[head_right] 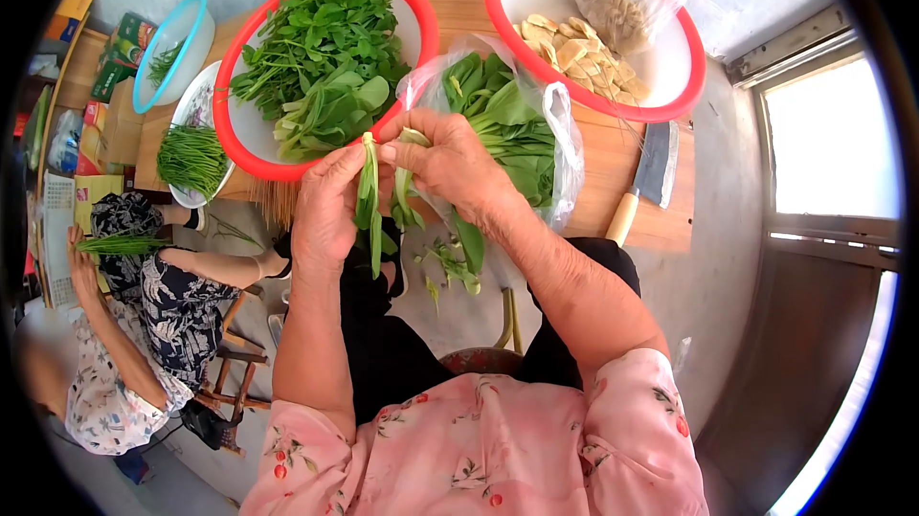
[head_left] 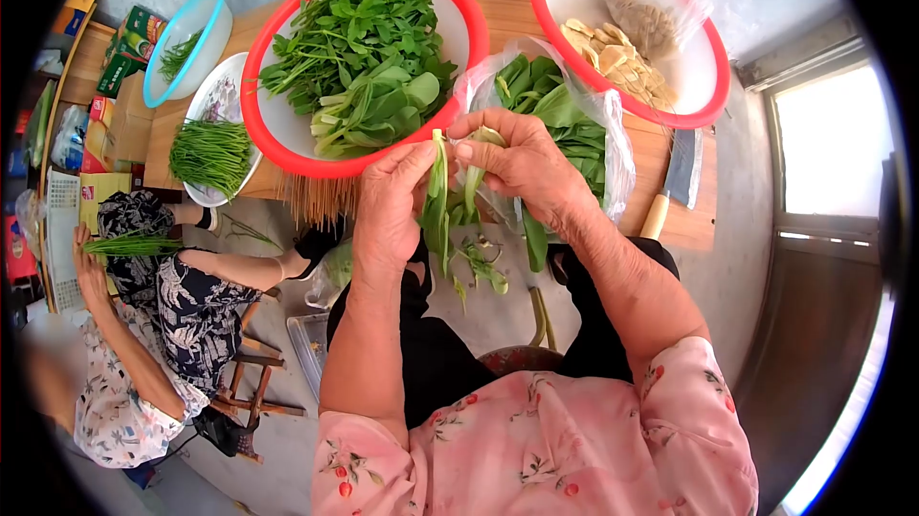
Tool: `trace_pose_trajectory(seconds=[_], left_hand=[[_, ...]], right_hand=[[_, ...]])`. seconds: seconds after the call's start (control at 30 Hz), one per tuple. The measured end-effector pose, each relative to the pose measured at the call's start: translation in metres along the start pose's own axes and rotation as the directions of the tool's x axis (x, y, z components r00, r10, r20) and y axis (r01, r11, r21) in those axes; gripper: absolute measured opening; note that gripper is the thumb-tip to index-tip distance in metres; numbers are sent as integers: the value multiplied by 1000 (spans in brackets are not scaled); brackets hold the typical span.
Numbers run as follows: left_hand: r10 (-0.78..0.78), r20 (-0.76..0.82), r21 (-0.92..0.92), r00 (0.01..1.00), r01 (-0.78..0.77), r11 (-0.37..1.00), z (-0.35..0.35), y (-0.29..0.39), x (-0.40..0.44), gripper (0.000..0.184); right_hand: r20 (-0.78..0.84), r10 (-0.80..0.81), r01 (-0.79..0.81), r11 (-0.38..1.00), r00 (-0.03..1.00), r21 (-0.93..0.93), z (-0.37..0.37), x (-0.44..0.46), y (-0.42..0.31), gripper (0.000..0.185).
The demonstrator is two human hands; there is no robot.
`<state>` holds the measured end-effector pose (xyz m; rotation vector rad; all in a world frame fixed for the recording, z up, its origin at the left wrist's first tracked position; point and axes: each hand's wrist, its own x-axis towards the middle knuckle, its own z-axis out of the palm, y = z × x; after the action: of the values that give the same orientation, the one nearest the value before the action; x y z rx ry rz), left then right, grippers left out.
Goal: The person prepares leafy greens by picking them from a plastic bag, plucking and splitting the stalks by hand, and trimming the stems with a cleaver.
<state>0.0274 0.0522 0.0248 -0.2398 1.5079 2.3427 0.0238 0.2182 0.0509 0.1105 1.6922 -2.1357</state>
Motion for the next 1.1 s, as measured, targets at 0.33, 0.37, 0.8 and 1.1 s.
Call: trace_pose_trajectory(seconds=[0.33,0.37,0.8,1.1], left_hand=[[-101,10,-90,995,102,991,3,-3,3,17],[-90,17,-92,996,91,992,4,-3,2,17],[-29,29,3,999,29,1000,1,3,1,20],[90,40,74,995,-93,993,-2,1,-2,20]], right_hand=[[-11,23,-24,999,1000,-42,-6,6,5,9],[-10,22,-22,999,1000,-44,-6,6,4,9],[98,51,-63,991,994,120,-10,4,-1,14],[69,42,-49,994,997,100,-7,5,2,17]])
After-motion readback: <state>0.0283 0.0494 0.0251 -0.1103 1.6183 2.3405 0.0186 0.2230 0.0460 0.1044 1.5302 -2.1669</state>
